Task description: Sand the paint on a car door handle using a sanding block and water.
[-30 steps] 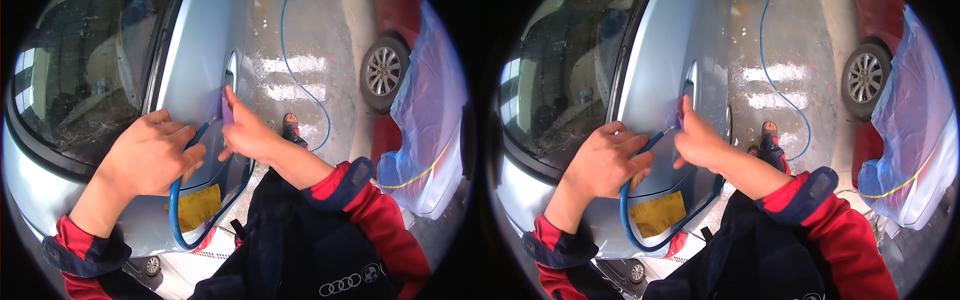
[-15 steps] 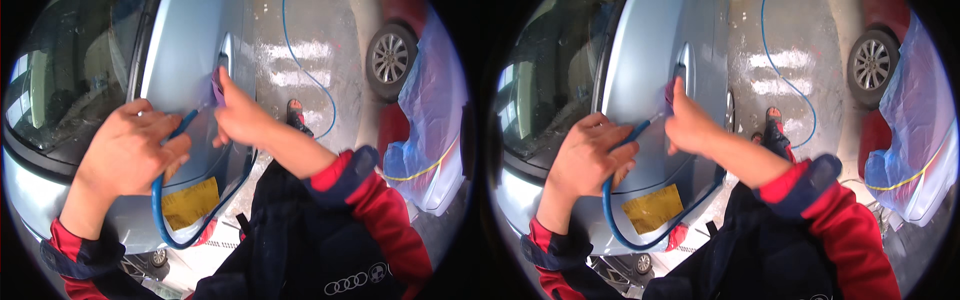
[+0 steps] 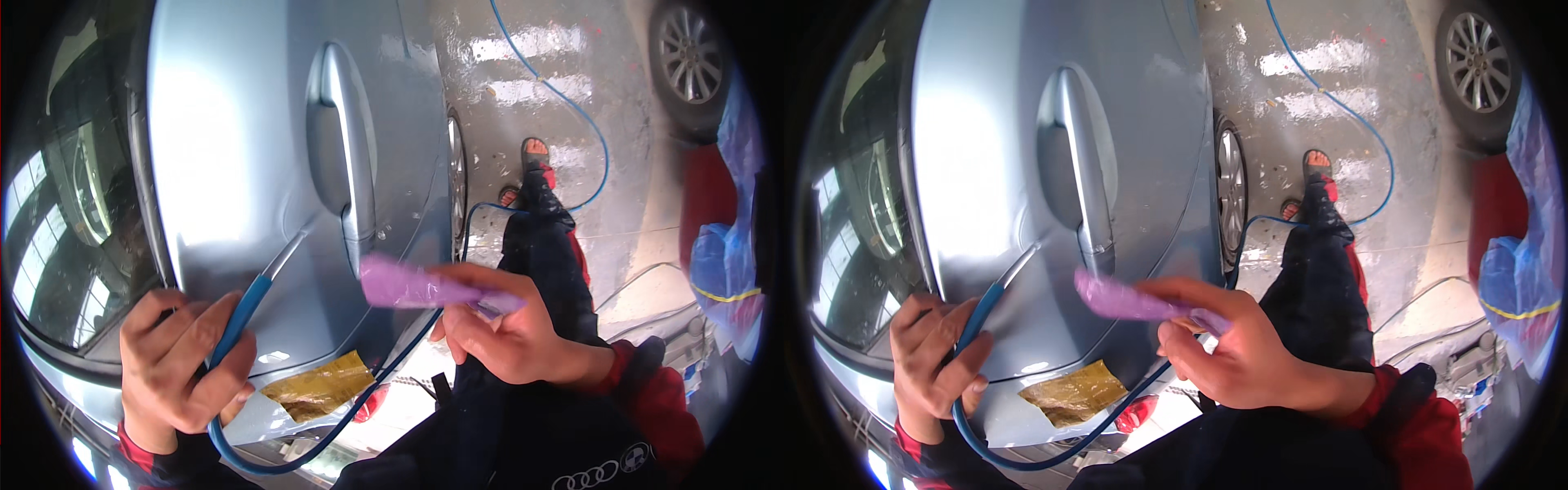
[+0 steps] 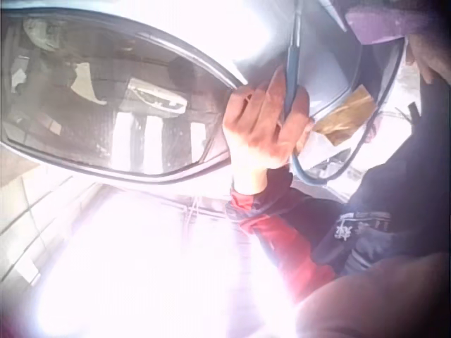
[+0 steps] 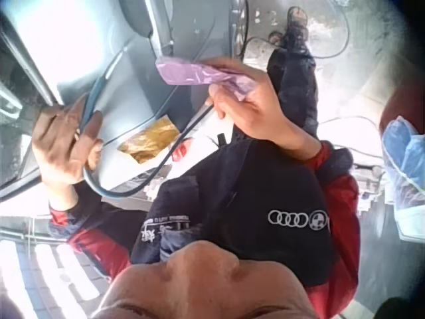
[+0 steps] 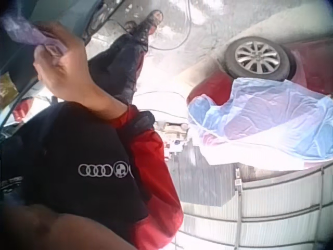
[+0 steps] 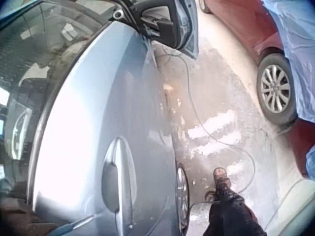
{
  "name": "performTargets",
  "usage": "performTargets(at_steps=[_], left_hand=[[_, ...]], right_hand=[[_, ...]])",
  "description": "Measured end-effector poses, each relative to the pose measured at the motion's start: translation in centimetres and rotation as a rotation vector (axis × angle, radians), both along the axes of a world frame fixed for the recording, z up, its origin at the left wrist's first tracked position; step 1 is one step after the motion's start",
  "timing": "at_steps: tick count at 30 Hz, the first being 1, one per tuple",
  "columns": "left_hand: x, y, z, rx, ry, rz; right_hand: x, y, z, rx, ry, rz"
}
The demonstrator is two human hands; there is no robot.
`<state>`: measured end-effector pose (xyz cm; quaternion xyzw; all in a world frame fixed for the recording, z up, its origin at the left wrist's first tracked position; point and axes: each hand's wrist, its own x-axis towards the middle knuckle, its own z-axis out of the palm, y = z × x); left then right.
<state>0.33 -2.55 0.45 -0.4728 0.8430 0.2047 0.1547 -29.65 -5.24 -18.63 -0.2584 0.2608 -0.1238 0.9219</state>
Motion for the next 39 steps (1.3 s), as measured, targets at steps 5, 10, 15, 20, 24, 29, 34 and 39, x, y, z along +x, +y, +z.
performTargets(at_steps=[5, 10, 15, 20, 24, 29, 34, 39], left_hand=[[-0.4, -0.2, 0.4, -0.038, -0.116, 0.12], [-0.7, 0.5, 1.4, -0.055, -0.26, 0.269], [-0.2, 1.1, 0.9, -0.032, -0.253, 0.266], [-0.3, 0.9, 1.4, -0.013, -0.266, 0.246], [0.4, 1.3, 1.6, 0.024, -0.214, 0.231], [0.1, 1.3, 2.3, 0.058, -0.22, 0.251], [1.2, 1.5, 0.9, -0.031, -0.177, 0.178], [1.3, 1.8, 0.2, -0.075, -0.153, 0.186]], right_hand=[[0.5, 0.3, -2.3, -0.327, -0.178, 0.05], [2.5, 0.2, -2.7, -0.479, -0.23, 0.034], [6.3, -1.3, -2.0, -0.75, -0.129, 0.017], [8.4, -2.5, 0.4, -0.905, 0.046, 0.282], [6.5, -4.2, 0.4, -0.708, -0.002, 0.358], [3.0, -3.8, -4.6, 0.042, 0.014, -0.115], [0.8, -5.2, -10.0, -0.154, 0.378, -0.165], [3.0, -5.8, -10.7, -0.055, 0.38, -0.205]])
